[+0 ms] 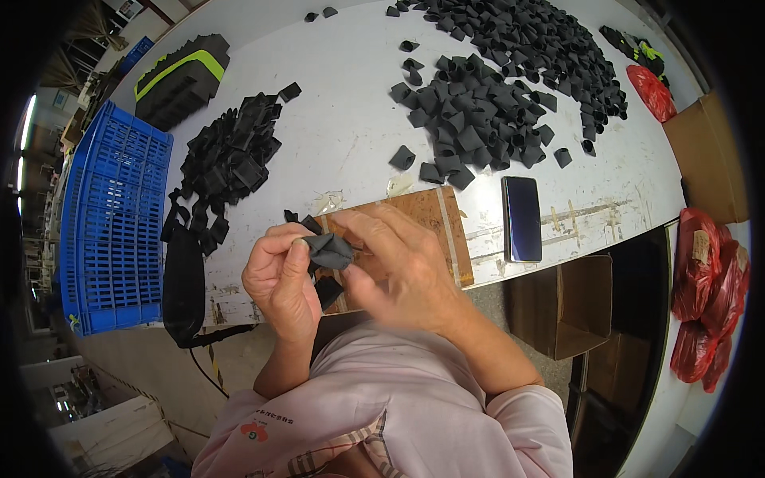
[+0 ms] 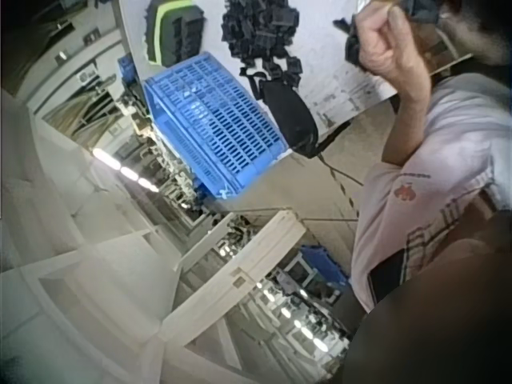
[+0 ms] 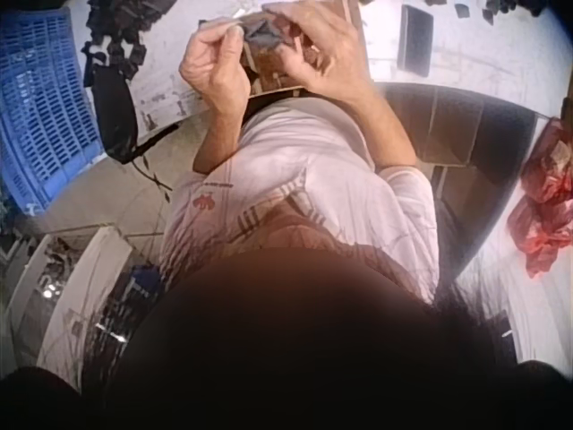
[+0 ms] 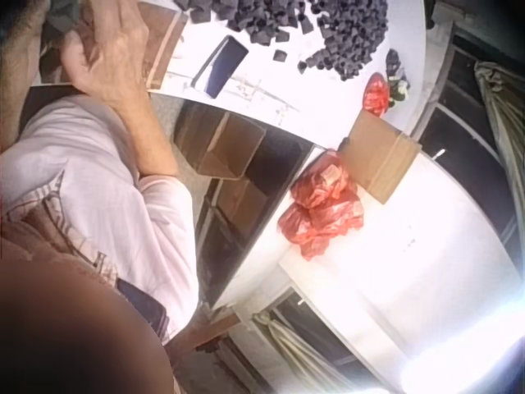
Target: The person is deburring small black rectangular parts by rubbing them against a fixed abrasive block on a workbench.
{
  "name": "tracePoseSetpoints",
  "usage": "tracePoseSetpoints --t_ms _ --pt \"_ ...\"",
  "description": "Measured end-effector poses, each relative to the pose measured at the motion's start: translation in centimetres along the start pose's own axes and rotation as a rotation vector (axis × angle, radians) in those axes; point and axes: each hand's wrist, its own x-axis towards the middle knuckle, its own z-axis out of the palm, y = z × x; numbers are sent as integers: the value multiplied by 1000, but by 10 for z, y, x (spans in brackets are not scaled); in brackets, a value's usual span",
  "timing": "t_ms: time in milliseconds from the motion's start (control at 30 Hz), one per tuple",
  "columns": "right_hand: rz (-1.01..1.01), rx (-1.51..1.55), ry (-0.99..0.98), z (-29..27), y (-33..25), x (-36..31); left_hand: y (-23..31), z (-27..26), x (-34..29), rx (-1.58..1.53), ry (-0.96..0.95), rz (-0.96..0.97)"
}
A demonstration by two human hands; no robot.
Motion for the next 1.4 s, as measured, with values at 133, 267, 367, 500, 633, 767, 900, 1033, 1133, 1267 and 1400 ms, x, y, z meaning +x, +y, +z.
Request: tracePoseSetpoints --t_ms 133,267,367,500,633,767,900,1033,1133,1267,1400 --pt "101 182 -35 -12 3 1 8 15 5 237 12 223" --pt "184 172 -30 -9 16 -4 5 14 5 392 -5 265" --pt "127 -7 -46 -2 14 -7 4 4 3 246 31 70" --pt "-43 -114 27 6 14 0 4 -4 5 117 17 39" --pt "-134 -202 6 6 14 5 4 -7 5 -26 36 -133" --pt "-214 -260 21 9 18 -2 -6 -12 -3 -37 4 -60" --pt "-226 -251 63 11 27 -8 -7 -10 -5 -30 -67 -14" --pt "-135 -193 14 7 32 -10 0 3 3 -7 -149 -14" --pt "-95 -161 -12 4 21 -2 -1 -8 10 176 -262 44" --pt "-66 -158 -17 1 16 1 10 -5 21 441 -334 298" --pt "-108 -152 -32 6 21 3 -5 -14 14 352 -292 230"
